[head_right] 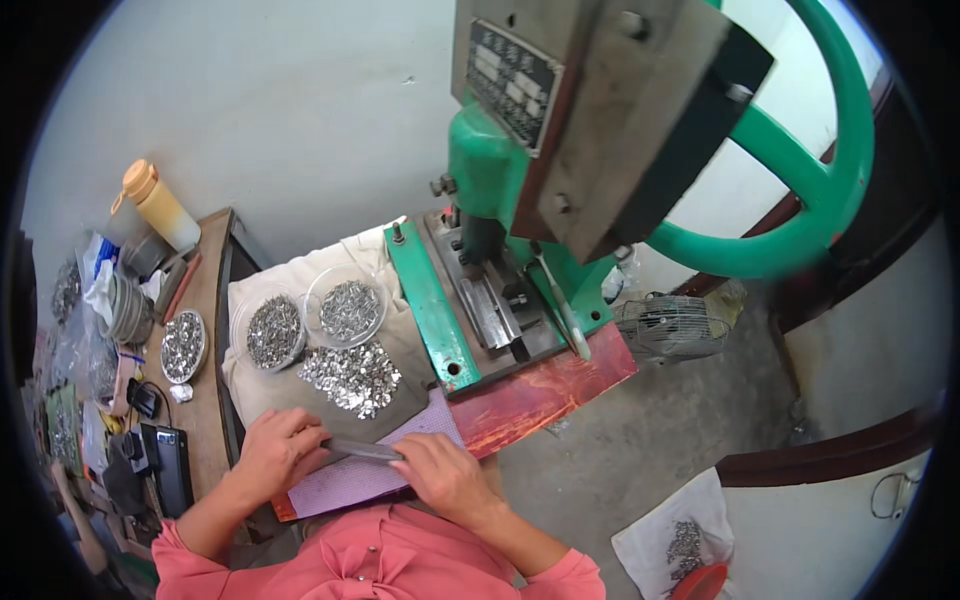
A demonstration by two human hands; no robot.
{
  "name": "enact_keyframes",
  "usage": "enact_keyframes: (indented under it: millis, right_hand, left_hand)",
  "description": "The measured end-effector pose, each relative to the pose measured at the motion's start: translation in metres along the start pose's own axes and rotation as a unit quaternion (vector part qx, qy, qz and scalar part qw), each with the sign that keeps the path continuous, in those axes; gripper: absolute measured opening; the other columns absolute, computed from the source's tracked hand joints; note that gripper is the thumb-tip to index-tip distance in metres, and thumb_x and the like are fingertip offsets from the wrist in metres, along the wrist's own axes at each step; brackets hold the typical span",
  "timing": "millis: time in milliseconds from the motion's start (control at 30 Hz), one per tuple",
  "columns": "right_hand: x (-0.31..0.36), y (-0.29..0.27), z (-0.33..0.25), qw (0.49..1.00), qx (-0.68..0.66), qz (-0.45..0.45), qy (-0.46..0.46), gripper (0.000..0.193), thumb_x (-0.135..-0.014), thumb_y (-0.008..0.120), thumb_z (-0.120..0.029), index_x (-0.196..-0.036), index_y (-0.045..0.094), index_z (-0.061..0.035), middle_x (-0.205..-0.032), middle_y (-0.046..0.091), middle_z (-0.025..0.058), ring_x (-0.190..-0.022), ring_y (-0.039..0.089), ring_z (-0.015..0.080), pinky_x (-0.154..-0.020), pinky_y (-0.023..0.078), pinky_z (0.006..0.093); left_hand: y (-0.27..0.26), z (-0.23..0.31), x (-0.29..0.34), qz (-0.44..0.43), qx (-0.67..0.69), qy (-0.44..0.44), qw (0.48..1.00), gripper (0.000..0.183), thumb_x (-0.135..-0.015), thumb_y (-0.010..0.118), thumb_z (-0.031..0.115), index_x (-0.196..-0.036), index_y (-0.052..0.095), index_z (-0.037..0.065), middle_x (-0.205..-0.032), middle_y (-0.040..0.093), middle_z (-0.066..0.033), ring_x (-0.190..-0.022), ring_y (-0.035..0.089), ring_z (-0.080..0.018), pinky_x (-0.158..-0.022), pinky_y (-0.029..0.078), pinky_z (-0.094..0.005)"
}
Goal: The person assembles small metal components onto a metal carrier strip using a manual press machine.
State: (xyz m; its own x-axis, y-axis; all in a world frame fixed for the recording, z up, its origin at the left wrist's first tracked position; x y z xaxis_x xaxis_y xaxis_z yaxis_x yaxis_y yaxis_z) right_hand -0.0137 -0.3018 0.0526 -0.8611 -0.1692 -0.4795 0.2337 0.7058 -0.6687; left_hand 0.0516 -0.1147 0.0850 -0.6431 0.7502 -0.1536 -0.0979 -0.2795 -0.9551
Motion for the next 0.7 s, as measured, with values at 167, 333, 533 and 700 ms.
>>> enact_keyframes:
  millis: [167,333,533,700]
  right_hand:
    - [-0.003,-0.082,0.017,0.986,0.094,0.139,0.004,0.034,-0.082,0.077,-0.007,-0.114,0.066,-0.0055,-0.099,0.066,0.0108,-0.085,0.067,0.0271,-0.069,0.056,0.0368]
    - [-0.011,-0.120,0.045,0.961,0.152,0.227,0.041,0.031,-0.079,0.078,-0.006,-0.108,0.068,-0.0056,-0.093,0.064,0.0098,-0.074,0.065,0.0244,-0.060,0.054,0.0358]
    - [-0.017,-0.119,0.069,0.954,0.115,0.255,0.105,0.024,-0.080,0.078,-0.007,-0.102,0.069,-0.0045,-0.086,0.061,0.0075,-0.065,0.066,0.0191,-0.056,0.053,0.0338]
    - [-0.007,-0.119,0.066,0.950,0.101,0.269,0.119,0.023,-0.080,0.078,-0.007,-0.101,0.069,-0.0045,-0.085,0.060,0.0066,-0.065,0.066,0.0184,-0.056,0.052,0.0334]
  left_hand:
    - [-0.028,0.046,-0.107,0.040,-0.077,0.205,0.975,0.011,-0.085,0.062,0.019,-0.092,0.062,0.010,-0.096,0.056,-0.0029,-0.086,0.062,-0.0198,-0.072,0.049,-0.0349]
    - [-0.025,0.077,-0.200,0.084,-0.102,0.322,0.938,0.009,-0.083,0.060,0.016,-0.088,0.060,0.009,-0.091,0.053,-0.0029,-0.085,0.061,-0.0201,-0.072,0.051,-0.0348]
    - [0.000,0.092,-0.234,0.058,-0.167,0.380,0.908,0.009,-0.081,0.061,0.016,-0.083,0.063,0.008,-0.091,0.054,-0.0023,-0.087,0.062,-0.0190,-0.073,0.055,-0.0343]
    - [0.006,0.108,-0.233,0.006,-0.226,0.410,0.883,0.009,-0.083,0.060,0.017,-0.083,0.064,0.009,-0.090,0.055,-0.0017,-0.088,0.063,-0.0176,-0.075,0.052,-0.0320]
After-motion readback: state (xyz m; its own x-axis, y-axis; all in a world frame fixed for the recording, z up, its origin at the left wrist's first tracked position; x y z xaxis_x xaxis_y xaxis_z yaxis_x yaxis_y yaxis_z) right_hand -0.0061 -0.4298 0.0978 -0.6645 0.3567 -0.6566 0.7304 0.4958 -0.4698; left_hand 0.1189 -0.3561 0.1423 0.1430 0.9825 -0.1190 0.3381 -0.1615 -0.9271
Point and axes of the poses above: each hand's wrist, its own x-axis away from the middle knuckle, its own y-axis out of the palm, z = x × y, the point moved 7 cm from there along -x, towards the middle knuckle
